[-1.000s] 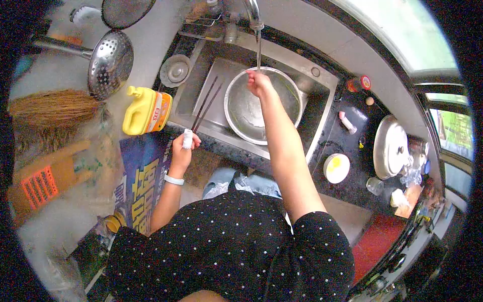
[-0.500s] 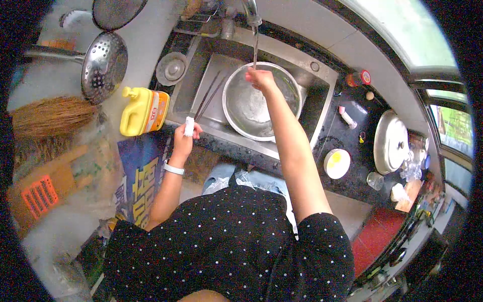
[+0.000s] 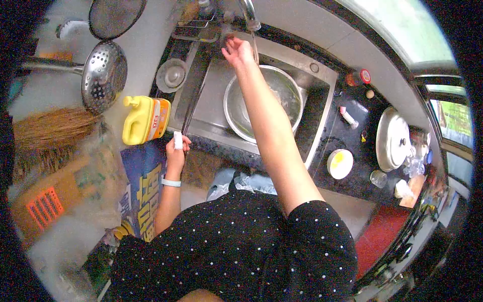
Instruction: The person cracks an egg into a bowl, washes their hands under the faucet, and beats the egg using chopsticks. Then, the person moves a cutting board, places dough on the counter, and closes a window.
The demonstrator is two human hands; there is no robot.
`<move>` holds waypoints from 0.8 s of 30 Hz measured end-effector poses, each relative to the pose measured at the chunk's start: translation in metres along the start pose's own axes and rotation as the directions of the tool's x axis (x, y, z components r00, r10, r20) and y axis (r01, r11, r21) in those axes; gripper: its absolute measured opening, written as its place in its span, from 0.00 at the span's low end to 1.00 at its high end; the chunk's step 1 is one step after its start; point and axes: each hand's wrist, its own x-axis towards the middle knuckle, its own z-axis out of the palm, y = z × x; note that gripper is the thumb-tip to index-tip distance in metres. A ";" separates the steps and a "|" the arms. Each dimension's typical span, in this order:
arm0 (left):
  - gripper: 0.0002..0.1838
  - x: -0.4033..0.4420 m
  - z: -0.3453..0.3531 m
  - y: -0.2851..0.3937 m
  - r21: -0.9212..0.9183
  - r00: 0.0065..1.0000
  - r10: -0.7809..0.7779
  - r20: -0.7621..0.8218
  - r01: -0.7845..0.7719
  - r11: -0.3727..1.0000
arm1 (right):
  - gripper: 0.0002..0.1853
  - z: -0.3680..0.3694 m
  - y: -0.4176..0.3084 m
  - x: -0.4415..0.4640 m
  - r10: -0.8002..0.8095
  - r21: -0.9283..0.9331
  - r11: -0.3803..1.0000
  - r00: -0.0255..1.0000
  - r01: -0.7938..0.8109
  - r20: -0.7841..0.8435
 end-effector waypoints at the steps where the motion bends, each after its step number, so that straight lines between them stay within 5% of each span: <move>1: 0.19 0.001 0.000 -0.001 0.024 1.000 0.019 0.001 -0.019 1.000 | 0.22 -0.001 0.001 -0.003 -0.027 -0.031 0.999 0.999 0.028 0.027; 4: 0.22 -0.007 -0.001 -0.001 0.056 1.000 0.015 -0.004 -0.015 0.998 | 0.19 -0.017 0.013 -0.017 -0.090 -0.122 0.988 0.996 0.092 0.019; 6: 0.19 -0.003 -0.002 -0.001 0.012 1.000 -0.025 -0.015 0.025 1.000 | 0.18 -0.064 0.028 -0.021 -0.001 -0.405 0.914 0.999 0.023 0.054; 7: 0.20 -0.003 -0.002 -0.001 -0.008 1.000 -0.018 -0.012 0.018 1.000 | 0.17 -0.103 0.036 -0.022 0.033 -0.655 0.756 0.999 -0.026 -0.001; 8: 0.20 -0.003 -0.002 -0.003 -0.029 1.000 -0.011 -0.006 0.011 1.000 | 0.18 -0.142 0.044 -0.020 0.047 -0.893 0.442 0.996 -0.090 -0.077; 9: 0.21 -0.001 -0.001 -0.004 -0.052 1.000 -0.004 0.002 0.004 0.999 | 0.20 -0.168 0.051 -0.022 -0.063 -0.966 -0.241 0.995 -0.092 -0.079; 10: 0.21 -0.001 0.000 -0.003 -0.052 0.999 0.021 0.025 -0.020 0.998 | 0.21 -0.170 0.048 -0.050 0.079 -0.803 -0.595 0.996 0.021 -0.032; 11: 0.21 0.000 -0.001 -0.006 -0.034 0.999 0.014 0.052 -0.012 0.999 | 0.22 -0.155 0.033 -0.086 0.216 -0.703 -0.705 0.972 0.092 -0.089; 13: 0.21 0.004 0.000 -0.007 -0.008 0.994 0.042 0.104 -0.042 0.999 | 0.24 -0.150 0.025 -0.104 0.129 -0.784 -0.620 0.989 0.020 -0.077; 15: 0.21 0.006 0.003 -0.004 0.023 0.993 0.051 0.110 -0.054 0.998 | 0.25 -0.157 0.028 -0.114 0.062 -0.989 -0.042 0.988 0.145 0.142; 16: 0.21 0.008 0.005 -0.002 0.013 0.993 0.050 0.108 -0.052 0.999 | 0.25 -0.160 0.026 -0.120 -0.023 -0.938 0.258 0.972 0.233 0.235; 17: 0.21 0.008 0.006 -0.001 0.006 0.993 0.046 0.105 -0.047 0.999 | 0.25 -0.166 0.024 -0.128 0.100 -0.984 -0.104 0.986 0.144 0.134; 19: 0.20 0.008 0.009 0.000 0.055 0.985 0.083 0.149 -0.092 0.994 | 0.24 -0.178 0.020 -0.145 0.196 -0.662 -0.749 0.964 0.030 -0.178; 20: 0.20 0.011 0.012 0.002 0.076 0.979 0.108 0.171 -0.123 0.990 | 0.24 -0.169 0.024 -0.164 -0.047 -0.312 -0.947 0.994 -0.077 -0.102; 22: 0.20 0.011 0.015 0.003 0.069 0.979 0.102 0.178 -0.116 0.991 | 0.24 -0.170 0.017 -0.158 0.001 -0.843 -0.532 0.995 0.086 0.101; 23: 0.20 0.008 0.018 0.003 0.067 0.979 0.093 0.184 -0.107 0.992 | 0.23 -0.169 0.013 -0.158 -0.031 -0.957 -0.217 0.979 0.191 0.202; 24: 0.19 0.005 0.022 0.004 0.059 0.978 0.081 0.192 -0.095 0.994 | 0.24 -0.166 0.011 -0.157 0.032 -0.943 0.275 0.979 0.187 0.203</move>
